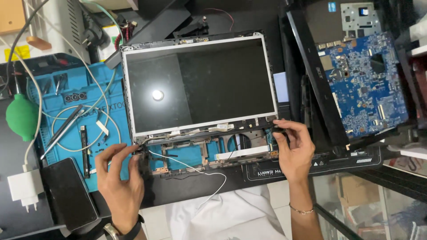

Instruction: The person repairs a disassembled laptop at a workbench. They lift and reposition the laptop display assembly, pry at the bezel edge, manipulate the screen panel and its cable, and use a spudger-like tool along the panel edge while working on the exposed chassis.

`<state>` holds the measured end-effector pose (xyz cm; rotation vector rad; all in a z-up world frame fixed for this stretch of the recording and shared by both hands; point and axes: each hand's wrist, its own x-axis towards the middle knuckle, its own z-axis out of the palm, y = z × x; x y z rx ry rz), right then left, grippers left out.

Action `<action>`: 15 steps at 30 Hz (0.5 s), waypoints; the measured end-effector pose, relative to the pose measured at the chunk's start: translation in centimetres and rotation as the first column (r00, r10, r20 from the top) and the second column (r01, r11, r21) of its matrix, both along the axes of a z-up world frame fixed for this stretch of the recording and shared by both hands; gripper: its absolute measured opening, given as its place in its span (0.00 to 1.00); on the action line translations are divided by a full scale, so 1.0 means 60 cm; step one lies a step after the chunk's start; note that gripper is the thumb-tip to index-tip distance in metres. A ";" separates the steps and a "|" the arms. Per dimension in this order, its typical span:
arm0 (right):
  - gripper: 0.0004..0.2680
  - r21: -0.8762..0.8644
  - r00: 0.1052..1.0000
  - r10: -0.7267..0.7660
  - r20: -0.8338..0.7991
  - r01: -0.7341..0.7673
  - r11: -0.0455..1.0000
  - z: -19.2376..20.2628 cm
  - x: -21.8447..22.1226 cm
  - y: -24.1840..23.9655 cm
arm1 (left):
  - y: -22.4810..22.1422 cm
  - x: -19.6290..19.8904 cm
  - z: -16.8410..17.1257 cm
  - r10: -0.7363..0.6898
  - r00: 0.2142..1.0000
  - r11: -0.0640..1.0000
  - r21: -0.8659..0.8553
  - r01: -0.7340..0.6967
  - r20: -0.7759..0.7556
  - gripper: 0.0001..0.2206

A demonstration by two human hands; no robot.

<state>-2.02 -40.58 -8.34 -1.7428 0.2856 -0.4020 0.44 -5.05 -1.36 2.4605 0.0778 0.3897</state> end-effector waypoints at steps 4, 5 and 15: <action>0.08 -0.017 1.000 0.009 0.001 -0.009 1.000 -0.006 0.003 0.001 | 0.003 0.007 -0.001 -0.059 0.998 0.998 -0.032 0.060 0.037 0.10; 0.08 -0.009 1.000 0.006 -0.006 -0.006 1.000 -0.006 0.002 0.001 | 0.004 0.007 -0.003 -0.073 0.997 0.997 -0.031 0.074 0.030 0.10; 0.07 -0.071 1.000 -0.003 -0.004 0.003 0.997 -0.005 0.010 0.005 | 0.030 0.008 -0.028 -0.112 0.994 0.993 -0.023 0.112 0.018 0.09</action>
